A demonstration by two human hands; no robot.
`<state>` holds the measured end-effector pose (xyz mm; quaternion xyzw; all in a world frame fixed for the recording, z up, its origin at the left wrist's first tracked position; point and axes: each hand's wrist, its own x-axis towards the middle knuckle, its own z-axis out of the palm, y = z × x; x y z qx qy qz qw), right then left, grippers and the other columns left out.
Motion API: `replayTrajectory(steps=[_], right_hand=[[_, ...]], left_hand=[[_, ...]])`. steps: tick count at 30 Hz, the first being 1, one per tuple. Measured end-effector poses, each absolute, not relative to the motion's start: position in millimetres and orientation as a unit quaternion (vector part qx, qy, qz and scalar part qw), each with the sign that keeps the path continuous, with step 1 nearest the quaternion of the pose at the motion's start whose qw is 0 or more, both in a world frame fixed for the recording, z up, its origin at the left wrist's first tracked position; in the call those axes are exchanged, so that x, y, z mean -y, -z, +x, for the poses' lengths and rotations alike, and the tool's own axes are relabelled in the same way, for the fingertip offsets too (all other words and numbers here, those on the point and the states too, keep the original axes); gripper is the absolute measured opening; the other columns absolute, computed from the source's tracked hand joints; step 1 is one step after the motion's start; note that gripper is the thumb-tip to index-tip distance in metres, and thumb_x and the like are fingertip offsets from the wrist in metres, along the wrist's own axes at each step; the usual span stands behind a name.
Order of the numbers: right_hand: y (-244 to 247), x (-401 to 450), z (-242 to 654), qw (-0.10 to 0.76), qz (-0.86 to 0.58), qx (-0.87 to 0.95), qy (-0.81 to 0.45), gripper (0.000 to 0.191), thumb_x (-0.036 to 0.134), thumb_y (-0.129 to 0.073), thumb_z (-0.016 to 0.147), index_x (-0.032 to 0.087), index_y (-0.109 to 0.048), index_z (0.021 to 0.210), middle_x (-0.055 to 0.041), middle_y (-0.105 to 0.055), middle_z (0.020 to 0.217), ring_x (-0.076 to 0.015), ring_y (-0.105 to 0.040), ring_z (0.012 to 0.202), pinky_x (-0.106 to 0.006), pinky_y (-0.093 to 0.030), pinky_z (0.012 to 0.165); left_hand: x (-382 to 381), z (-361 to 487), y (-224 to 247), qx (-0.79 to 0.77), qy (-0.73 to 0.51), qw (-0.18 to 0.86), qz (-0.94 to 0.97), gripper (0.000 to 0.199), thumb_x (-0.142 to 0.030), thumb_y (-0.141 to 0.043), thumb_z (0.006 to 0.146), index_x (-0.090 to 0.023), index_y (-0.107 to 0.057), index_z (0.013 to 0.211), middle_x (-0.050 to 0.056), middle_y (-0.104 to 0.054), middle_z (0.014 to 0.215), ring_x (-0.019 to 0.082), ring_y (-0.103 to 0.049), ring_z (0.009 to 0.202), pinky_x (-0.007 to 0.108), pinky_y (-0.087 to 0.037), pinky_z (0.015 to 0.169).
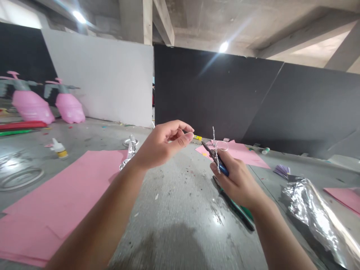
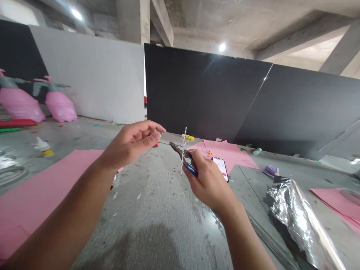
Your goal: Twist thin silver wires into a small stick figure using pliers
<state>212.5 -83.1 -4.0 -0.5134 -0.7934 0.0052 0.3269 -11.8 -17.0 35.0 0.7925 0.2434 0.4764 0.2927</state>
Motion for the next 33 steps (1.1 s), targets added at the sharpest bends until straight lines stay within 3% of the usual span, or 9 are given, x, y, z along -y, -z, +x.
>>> replayTrajectory(steps=[3, 7, 12, 19, 22, 25, 29, 33], right_hand=[[6.9, 82.3, 212.7, 0.323, -0.508, 0.798, 0.009, 0.011, 0.029, -0.047, 0.091, 0.025, -0.038, 0.087, 0.0009, -0.049, 0.070, -0.0167, -0.042, 0.061, -0.031, -0.034, 0.057], [10.2, 80.3, 212.3, 0.309, -0.506, 0.805, 0.019, 0.012, 0.028, -0.048, 0.089, 0.025, -0.037, 0.087, -0.0001, -0.050, 0.073, -0.0165, -0.041, 0.060, -0.030, -0.034, 0.056], [11.4, 79.1, 211.8, 0.298, -0.501, 0.813, 0.024, 0.012, 0.021, -0.048, 0.086, 0.023, -0.041, 0.096, -0.0028, -0.056, 0.077, -0.0167, -0.044, 0.061, -0.030, -0.034, 0.057], [11.1, 78.3, 211.0, 0.300, -0.524, 0.797, 0.011, 0.008, 0.025, -0.048, 0.089, 0.024, -0.040, 0.090, -0.0013, -0.052, 0.074, -0.0163, -0.042, 0.060, -0.031, -0.033, 0.057], [9.6, 77.8, 208.2, 0.314, -0.530, 0.788, -0.012, 0.009, 0.030, -0.047, 0.091, 0.024, -0.041, 0.091, 0.0011, -0.049, 0.070, -0.0161, -0.042, 0.060, -0.031, -0.033, 0.057], [8.7, 77.9, 206.1, 0.333, -0.536, 0.773, -0.073, 0.016, 0.039, -0.043, 0.096, 0.023, -0.047, 0.097, 0.0028, -0.046, 0.067, -0.0156, -0.043, 0.060, -0.031, -0.033, 0.058], [11.5, 78.6, 206.9, 0.367, -0.505, 0.744, -0.238, 0.028, 0.048, -0.039, 0.098, 0.023, -0.050, 0.102, 0.0034, -0.041, 0.070, -0.0129, -0.037, 0.057, -0.029, -0.033, 0.054], [13.6, 80.2, 205.2, 0.385, -0.471, 0.709, -0.356, 0.034, 0.055, -0.039, 0.097, 0.023, -0.051, 0.104, 0.0039, -0.037, 0.070, -0.0116, -0.035, 0.056, -0.027, -0.032, 0.050]], left_hand=[[14.1, -15.5, -35.8, -0.235, -0.403, 0.410, 0.784, 0.025, -0.041, -0.057, 0.093, -0.019, -0.069, 0.097, 0.002, -0.064, 0.068, 0.014, -0.061, 0.064, 0.027, -0.046, 0.062], [10.9, -18.7, -34.3, -0.198, -0.383, 0.531, 0.729, 0.015, -0.027, -0.063, 0.089, -0.016, -0.068, 0.098, 0.004, -0.070, 0.074, 0.014, -0.065, 0.070, 0.029, -0.051, 0.071], [8.5, -22.1, -34.5, -0.220, -0.344, 0.619, 0.671, 0.035, -0.022, -0.073, 0.083, -0.015, -0.062, 0.115, 0.008, -0.075, 0.081, 0.018, -0.071, 0.080, 0.033, -0.054, 0.076], [9.4, -14.0, -32.9, -0.257, -0.421, 0.666, 0.560, 0.040, -0.006, -0.077, 0.073, -0.015, -0.056, 0.106, 0.004, -0.073, 0.073, 0.016, -0.070, 0.072, 0.030, -0.052, 0.072], [13.0, -8.9, -31.0, -0.270, -0.481, 0.575, 0.604, 0.045, -0.015, -0.080, 0.072, -0.019, -0.054, 0.109, 0.003, -0.073, 0.079, 0.017, -0.069, 0.075, 0.030, -0.051, 0.072], [19.1, -2.3, -28.2, -0.276, -0.569, 0.375, 0.678, 0.042, -0.022, -0.079, 0.075, -0.023, -0.055, 0.110, 0.001, -0.073, 0.080, 0.019, -0.069, 0.076, 0.032, -0.051, 0.071], [23.2, 4.1, -21.3, -0.222, -0.629, 0.099, 0.738, 0.015, -0.017, -0.068, 0.085, -0.025, -0.063, 0.096, 0.000, -0.073, 0.087, 0.018, -0.068, 0.086, 0.034, -0.053, 0.081], [15.1, -1.2, -16.7, -0.118, -0.619, 0.005, 0.776, 0.021, -0.006, -0.062, 0.085, -0.025, -0.068, 0.090, 0.001, -0.073, 0.092, 0.017, -0.067, 0.089, 0.032, -0.054, 0.080]])
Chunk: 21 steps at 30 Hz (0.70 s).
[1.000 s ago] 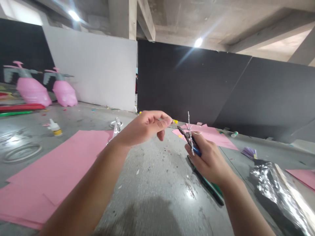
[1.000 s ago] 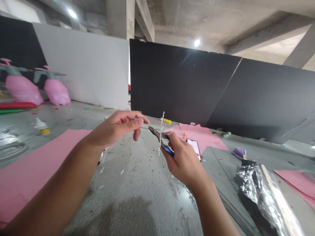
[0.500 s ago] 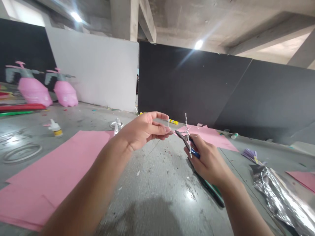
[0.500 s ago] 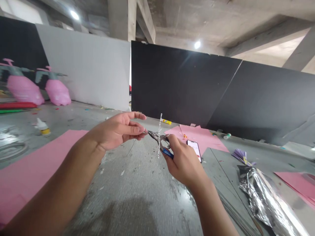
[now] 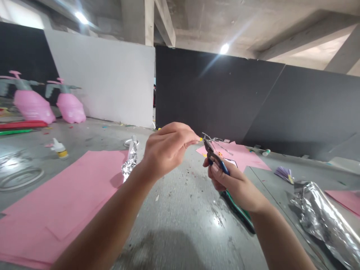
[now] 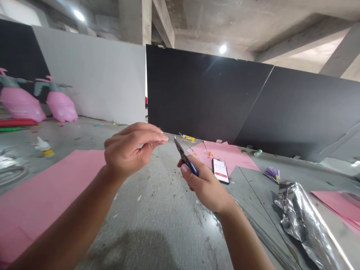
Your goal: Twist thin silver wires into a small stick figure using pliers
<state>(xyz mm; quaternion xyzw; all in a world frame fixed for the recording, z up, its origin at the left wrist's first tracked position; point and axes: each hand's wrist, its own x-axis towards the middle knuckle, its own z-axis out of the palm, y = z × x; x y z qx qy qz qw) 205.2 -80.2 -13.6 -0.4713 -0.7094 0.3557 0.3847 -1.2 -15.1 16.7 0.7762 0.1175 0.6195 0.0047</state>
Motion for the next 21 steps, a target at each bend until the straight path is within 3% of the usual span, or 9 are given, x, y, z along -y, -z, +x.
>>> replayTrajectory(steps=[2, 4, 8, 11, 17, 21], right_hand=[[11.6, 81.4, 202.3, 0.381, -0.509, 0.715, -0.291, 0.033, 0.053, -0.039, 0.097, 0.022, -0.052, 0.100, 0.0039, -0.039, 0.068, -0.0123, -0.037, 0.056, -0.028, -0.032, 0.051], [8.6, 82.4, 199.6, 0.366, -0.552, 0.726, -0.185, 0.030, 0.049, -0.039, 0.098, 0.022, -0.052, 0.097, 0.0034, -0.043, 0.066, -0.0135, -0.040, 0.058, -0.028, -0.031, 0.053], [5.9, 81.9, 198.6, 0.349, -0.568, 0.742, -0.071, 0.025, 0.043, -0.039, 0.097, 0.021, -0.052, 0.100, 0.0023, -0.050, 0.065, -0.0154, -0.046, 0.059, -0.030, -0.034, 0.057], [8.3, 80.6, 200.3, 0.351, -0.554, 0.754, -0.041, 0.021, 0.040, -0.041, 0.097, 0.022, -0.049, 0.093, 0.0011, -0.053, 0.067, -0.0158, -0.048, 0.059, -0.030, -0.033, 0.057], [10.8, 79.9, 202.0, 0.343, -0.545, 0.765, -0.009, 0.016, 0.037, -0.044, 0.096, 0.023, -0.044, 0.090, 0.0020, -0.051, 0.067, -0.0150, -0.045, 0.058, -0.029, -0.033, 0.056], [9.3, 79.9, 203.0, 0.338, -0.536, 0.774, -0.010, 0.014, 0.035, -0.045, 0.095, 0.024, -0.042, 0.087, 0.0034, -0.049, 0.065, -0.0143, -0.044, 0.056, -0.029, -0.032, 0.055]], left_hand=[[8.7, -7.5, -17.9, -0.083, -0.589, 0.045, 0.803, 0.022, -0.004, -0.061, 0.083, -0.024, -0.070, 0.088, 0.002, -0.073, 0.091, 0.018, -0.068, 0.091, 0.034, -0.055, 0.082], [1.9, -14.3, -20.4, -0.051, -0.547, 0.155, 0.821, 0.020, -0.004, -0.061, 0.082, -0.021, -0.071, 0.086, 0.004, -0.074, 0.093, 0.021, -0.069, 0.094, 0.037, -0.055, 0.086], [-9.1, -22.9, -24.1, 0.008, -0.546, 0.418, 0.726, 0.037, -0.007, -0.058, 0.083, -0.023, -0.068, 0.114, 0.005, -0.076, 0.100, 0.024, -0.071, 0.098, 0.043, -0.055, 0.091], [-11.0, -23.0, -24.8, -0.030, -0.534, 0.530, 0.658, 0.023, -0.018, -0.053, 0.091, -0.018, -0.071, 0.106, 0.007, -0.076, 0.097, 0.023, -0.071, 0.094, 0.041, -0.055, 0.090], [-7.4, -19.6, -23.6, -0.143, -0.346, 0.571, 0.731, 0.028, -0.035, -0.056, 0.095, -0.013, -0.074, 0.093, 0.011, -0.073, 0.089, 0.020, -0.069, 0.089, 0.037, -0.051, 0.090], [-11.0, -19.3, -20.3, -0.136, -0.320, 0.587, 0.731, 0.027, -0.035, -0.058, 0.094, -0.014, -0.074, 0.089, 0.008, -0.070, 0.076, 0.015, -0.064, 0.074, 0.031, -0.050, 0.078]])
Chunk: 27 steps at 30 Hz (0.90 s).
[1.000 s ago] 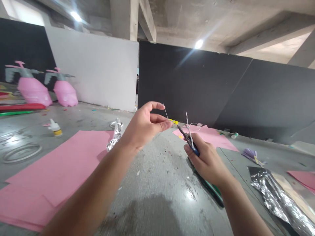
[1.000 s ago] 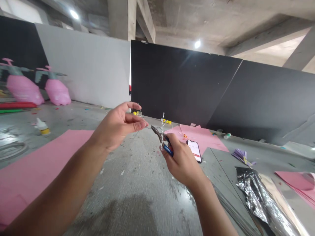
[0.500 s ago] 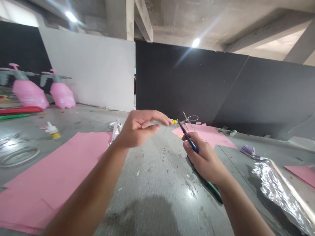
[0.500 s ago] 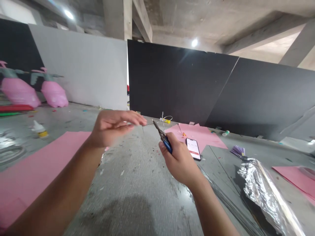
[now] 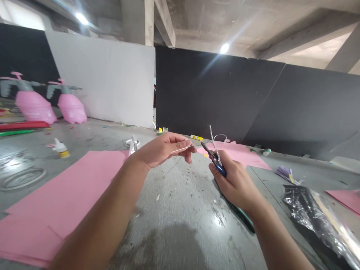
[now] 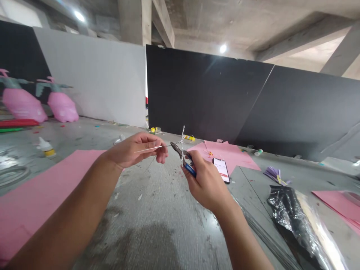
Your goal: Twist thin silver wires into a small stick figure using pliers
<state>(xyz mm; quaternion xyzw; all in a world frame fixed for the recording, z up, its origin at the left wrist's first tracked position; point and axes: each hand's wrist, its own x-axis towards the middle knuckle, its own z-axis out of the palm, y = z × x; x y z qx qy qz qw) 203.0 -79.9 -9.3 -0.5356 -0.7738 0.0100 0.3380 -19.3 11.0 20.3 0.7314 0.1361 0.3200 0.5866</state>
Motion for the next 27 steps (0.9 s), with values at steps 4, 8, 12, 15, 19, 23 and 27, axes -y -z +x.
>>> replayTrajectory(steps=[4, 8, 12, 15, 19, 23, 27], right_hand=[[9.4, 79.8, 203.7, 0.334, -0.530, 0.780, -0.005, 0.015, 0.031, -0.047, 0.093, 0.024, -0.039, 0.084, 0.0044, -0.046, 0.063, -0.0139, -0.043, 0.055, -0.028, -0.032, 0.054], [9.9, 79.0, 202.4, 0.333, -0.530, 0.779, -0.029, 0.017, 0.036, -0.045, 0.096, 0.024, -0.039, 0.084, 0.0040, -0.049, 0.065, -0.0140, -0.044, 0.057, -0.028, -0.032, 0.055], [10.7, 77.0, 199.8, 0.331, -0.540, 0.770, -0.076, 0.018, 0.039, -0.042, 0.097, 0.023, -0.047, 0.093, 0.0034, -0.051, 0.066, -0.0144, -0.047, 0.059, -0.029, -0.033, 0.057], [12.2, 76.8, 197.8, 0.335, -0.550, 0.757, -0.112, 0.024, 0.043, -0.040, 0.098, 0.022, -0.050, 0.098, 0.0041, -0.047, 0.063, -0.0137, -0.043, 0.056, -0.029, -0.032, 0.056], [14.2, 78.0, 196.3, 0.346, -0.549, 0.742, -0.170, 0.028, 0.046, -0.036, 0.099, 0.022, -0.049, 0.097, 0.0053, -0.043, 0.062, -0.0118, -0.037, 0.052, -0.028, -0.029, 0.053], [15.7, 76.7, 197.2, 0.353, -0.559, 0.737, -0.144, 0.026, 0.046, -0.036, 0.099, 0.023, -0.048, 0.095, 0.0051, -0.044, 0.061, -0.0126, -0.039, 0.052, -0.028, -0.031, 0.054], [16.5, 72.8, 199.0, 0.378, -0.573, 0.725, -0.058, 0.023, 0.044, -0.039, 0.098, 0.023, -0.047, 0.094, 0.0018, -0.053, 0.065, -0.0154, -0.047, 0.058, -0.029, -0.034, 0.057]], left_hand=[[-14.2, -19.4, -18.0, -0.132, -0.326, 0.590, 0.727, 0.022, -0.030, -0.063, 0.089, -0.015, -0.072, 0.076, 0.002, -0.063, 0.065, 0.011, -0.056, 0.061, 0.028, -0.048, 0.068], [-12.7, -22.3, -22.4, -0.160, -0.341, 0.508, 0.775, 0.019, -0.031, -0.065, 0.087, -0.015, -0.070, 0.077, 0.000, -0.060, 0.065, 0.009, -0.052, 0.060, 0.025, -0.044, 0.060], [-6.3, -24.7, -29.1, -0.216, -0.349, 0.300, 0.861, 0.020, -0.035, -0.063, 0.088, -0.017, -0.070, 0.083, -0.001, -0.064, 0.071, 0.011, -0.056, 0.066, 0.026, -0.045, 0.063], [0.4, -22.5, -30.7, -0.216, -0.385, 0.061, 0.895, 0.014, -0.027, -0.062, 0.089, -0.019, -0.067, 0.080, -0.004, -0.065, 0.069, 0.010, -0.055, 0.064, 0.035, -0.044, 0.088], [5.5, -16.5, -28.5, -0.215, -0.420, -0.174, 0.864, 0.017, -0.018, -0.057, 0.092, -0.019, -0.066, 0.077, -0.005, -0.066, 0.066, 0.011, -0.058, 0.064, 0.046, -0.032, 0.104], [4.4, -9.4, -24.7, -0.242, -0.444, -0.243, 0.828, 0.016, -0.018, -0.057, 0.092, -0.021, -0.068, 0.081, -0.003, -0.070, 0.075, 0.015, -0.062, 0.077, 0.047, -0.029, 0.106], [9.4, -1.7, -22.5, -0.263, -0.505, -0.218, 0.793, 0.007, -0.025, -0.062, 0.088, -0.021, -0.067, 0.089, 0.003, -0.070, 0.092, 0.021, -0.059, 0.093, 0.043, -0.037, 0.095]])
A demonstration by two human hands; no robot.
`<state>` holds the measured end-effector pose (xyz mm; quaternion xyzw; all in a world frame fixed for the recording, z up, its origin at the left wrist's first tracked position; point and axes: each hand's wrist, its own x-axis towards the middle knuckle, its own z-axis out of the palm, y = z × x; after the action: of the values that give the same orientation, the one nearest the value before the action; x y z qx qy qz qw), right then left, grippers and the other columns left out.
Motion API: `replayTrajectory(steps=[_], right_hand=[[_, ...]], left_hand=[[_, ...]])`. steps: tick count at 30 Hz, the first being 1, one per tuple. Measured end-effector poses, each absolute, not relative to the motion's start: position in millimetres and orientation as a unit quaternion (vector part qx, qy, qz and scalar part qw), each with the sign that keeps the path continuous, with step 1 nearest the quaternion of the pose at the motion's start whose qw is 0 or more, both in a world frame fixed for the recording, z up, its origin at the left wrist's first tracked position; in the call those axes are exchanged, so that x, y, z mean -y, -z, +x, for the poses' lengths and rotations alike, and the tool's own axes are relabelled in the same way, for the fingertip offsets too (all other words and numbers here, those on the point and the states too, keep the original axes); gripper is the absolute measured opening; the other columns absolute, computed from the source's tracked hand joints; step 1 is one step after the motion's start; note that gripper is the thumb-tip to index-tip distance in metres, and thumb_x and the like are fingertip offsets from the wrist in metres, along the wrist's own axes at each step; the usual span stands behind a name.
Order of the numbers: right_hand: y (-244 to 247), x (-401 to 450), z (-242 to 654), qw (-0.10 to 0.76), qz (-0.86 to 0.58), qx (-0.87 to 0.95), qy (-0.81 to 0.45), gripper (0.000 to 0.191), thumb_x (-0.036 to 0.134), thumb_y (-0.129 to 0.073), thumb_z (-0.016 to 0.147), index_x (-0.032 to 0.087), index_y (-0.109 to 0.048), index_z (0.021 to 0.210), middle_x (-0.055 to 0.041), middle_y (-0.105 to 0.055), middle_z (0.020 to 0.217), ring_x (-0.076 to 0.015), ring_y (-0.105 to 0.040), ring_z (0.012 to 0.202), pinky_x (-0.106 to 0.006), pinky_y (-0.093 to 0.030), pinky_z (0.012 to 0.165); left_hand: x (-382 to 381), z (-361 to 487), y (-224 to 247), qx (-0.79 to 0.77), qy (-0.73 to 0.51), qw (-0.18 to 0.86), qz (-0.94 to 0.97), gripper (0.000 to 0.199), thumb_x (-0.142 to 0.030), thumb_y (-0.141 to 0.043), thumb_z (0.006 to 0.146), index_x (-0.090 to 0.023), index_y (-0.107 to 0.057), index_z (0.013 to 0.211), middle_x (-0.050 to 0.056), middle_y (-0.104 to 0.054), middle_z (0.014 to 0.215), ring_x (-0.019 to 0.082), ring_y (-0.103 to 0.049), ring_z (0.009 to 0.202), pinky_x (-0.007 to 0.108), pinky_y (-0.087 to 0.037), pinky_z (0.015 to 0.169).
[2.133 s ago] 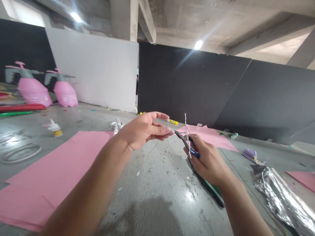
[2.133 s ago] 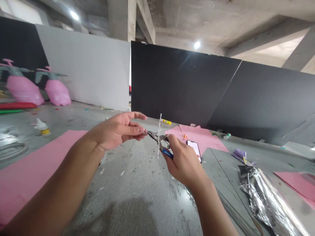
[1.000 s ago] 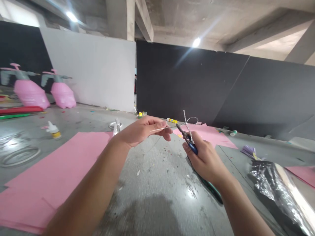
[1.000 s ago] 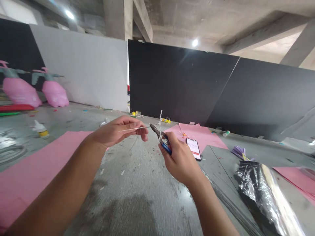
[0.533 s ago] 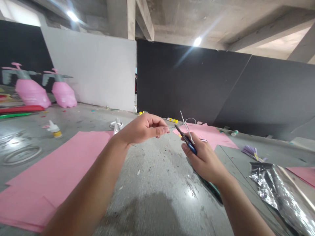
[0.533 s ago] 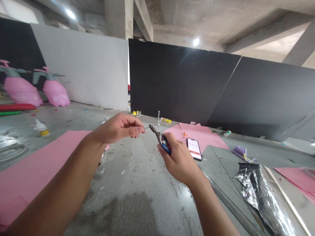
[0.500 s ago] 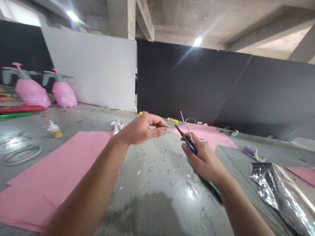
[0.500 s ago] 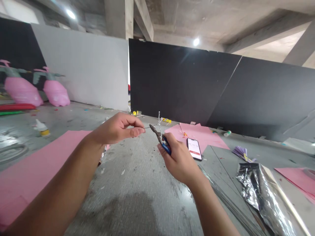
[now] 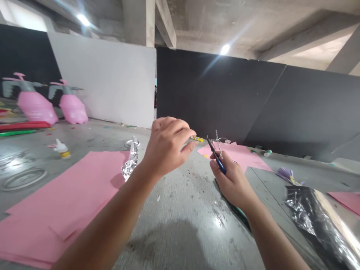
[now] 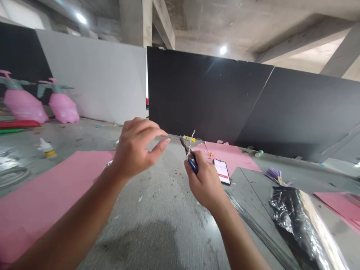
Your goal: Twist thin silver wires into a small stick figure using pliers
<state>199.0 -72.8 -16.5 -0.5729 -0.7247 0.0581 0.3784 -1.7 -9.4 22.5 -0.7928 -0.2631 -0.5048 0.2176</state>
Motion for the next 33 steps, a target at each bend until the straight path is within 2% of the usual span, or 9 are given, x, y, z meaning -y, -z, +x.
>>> replayTrajectory(steps=[2, 5, 7, 9, 14, 25, 27, 31, 33], right_hand=[[16.4, 71.2, 199.8, 0.395, -0.575, 0.716, -0.018, 0.021, 0.041, -0.040, 0.097, 0.022, -0.046, 0.092, 0.0000, -0.055, 0.069, -0.0160, -0.049, 0.059, -0.029, -0.034, 0.057], [16.8, 70.1, 201.1, 0.407, -0.576, 0.707, 0.041, 0.015, 0.036, -0.041, 0.096, 0.022, -0.047, 0.093, -0.0004, -0.054, 0.069, -0.0157, -0.045, 0.055, -0.029, -0.032, 0.054], [18.6, 69.6, 202.4, 0.407, -0.572, 0.708, 0.080, 0.012, 0.032, -0.043, 0.094, 0.022, -0.047, 0.099, -0.0010, -0.054, 0.070, -0.0161, -0.044, 0.056, -0.029, -0.033, 0.054], [21.8, 69.2, 204.0, 0.397, -0.568, 0.711, 0.114, 0.014, 0.027, -0.045, 0.090, 0.021, -0.047, 0.103, -0.0023, -0.055, 0.073, -0.0169, -0.046, 0.057, -0.030, -0.034, 0.055], [29.4, 68.5, 207.7, 0.355, -0.569, 0.715, 0.195, 0.026, 0.021, -0.044, 0.086, 0.017, -0.047, 0.111, -0.0062, -0.057, 0.078, -0.0205, -0.051, 0.060, -0.032, -0.035, 0.053], [28.9, 64.9, 211.1, 0.315, -0.527, 0.736, 0.286, 0.025, 0.018, -0.045, 0.087, 0.017, -0.048, 0.111, -0.0092, -0.063, 0.084, -0.0225, -0.057, 0.067, -0.034, -0.041, 0.056], [27.6, 65.1, 211.9, 0.308, -0.523, 0.743, 0.282, 0.025, 0.018, -0.045, 0.086, 0.017, -0.048, 0.111, -0.0092, -0.063, 0.083, -0.0228, -0.057, 0.067, -0.034, -0.041, 0.055], [28.0, 64.5, 213.7, 0.304, -0.517, 0.754, 0.267, 0.023, 0.019, -0.045, 0.085, 0.018, -0.048, 0.109, -0.0092, -0.063, 0.082, -0.0228, -0.058, 0.066, -0.033, -0.040, 0.053], [29.1, 63.9, 215.2, 0.314, -0.524, 0.754, 0.242, 0.024, 0.020, -0.045, 0.086, 0.018, -0.047, 0.110, -0.0084, -0.063, 0.083, -0.0218, -0.057, 0.065, -0.032, -0.040, 0.054]], left_hand=[[15.6, 1.8, -22.5, 0.290, 0.551, 0.154, -0.767, 0.015, -0.028, -0.058, 0.090, -0.020, -0.066, 0.080, 0.003, -0.066, 0.078, 0.019, -0.057, 0.079, 0.037, -0.042, 0.080], [22.0, 6.2, -22.9, 0.346, 0.521, -0.119, -0.771, 0.032, -0.037, -0.053, 0.093, -0.019, -0.065, 0.070, 0.002, -0.060, 0.060, 0.013, -0.049, 0.055, 0.030, -0.039, 0.056], [21.2, 8.7, -22.5, 0.340, 0.467, -0.340, -0.742, 0.035, -0.045, -0.056, 0.091, -0.018, -0.069, 0.074, 0.004, -0.066, 0.065, 0.012, -0.051, 0.052, 0.028, -0.039, 0.050], [17.3, 10.4, -21.8, 0.314, 0.448, -0.490, -0.678, 0.036, -0.050, -0.061, 0.088, -0.016, -0.072, 0.083, 0.007, -0.071, 0.077, 0.011, -0.054, 0.054, 0.026, -0.042, 0.050], [9.5, 8.3, -22.6, 0.289, 0.446, -0.633, -0.562, 0.027, -0.041, -0.072, 0.081, -0.014, -0.072, 0.080, 0.006, -0.071, 0.080, 0.007, -0.053, 0.051, 0.022, -0.041, 0.048], [2.1, 2.0, -22.3, 0.316, 0.371, -0.656, -0.576, 0.024, -0.037, -0.073, 0.079, -0.013, -0.070, 0.077, 0.008, -0.070, 0.073, 0.008, -0.051, 0.047, 0.023, -0.035, 0.042], [1.1, 2.0, -20.6, 0.348, 0.368, -0.619, -0.600, 0.024, -0.037, -0.072, 0.079, -0.014, -0.069, 0.081, 0.009, -0.070, 0.075, 0.009, -0.052, 0.047, 0.025, -0.036, 0.043], [-0.1, 2.5, -15.4, 0.428, 0.428, -0.462, -0.648, 0.037, -0.029, -0.067, 0.080, -0.020, -0.059, 0.115, 0.003, -0.068, 0.069, 0.014, -0.055, 0.048, 0.028, -0.036, 0.045], [0.0, 2.7, -14.2, 0.439, 0.454, -0.369, -0.682, 0.025, -0.028, -0.064, 0.081, -0.021, -0.062, 0.106, -0.002, -0.058, 0.056, 0.012, -0.047, 0.044, 0.028, -0.030, 0.045]])
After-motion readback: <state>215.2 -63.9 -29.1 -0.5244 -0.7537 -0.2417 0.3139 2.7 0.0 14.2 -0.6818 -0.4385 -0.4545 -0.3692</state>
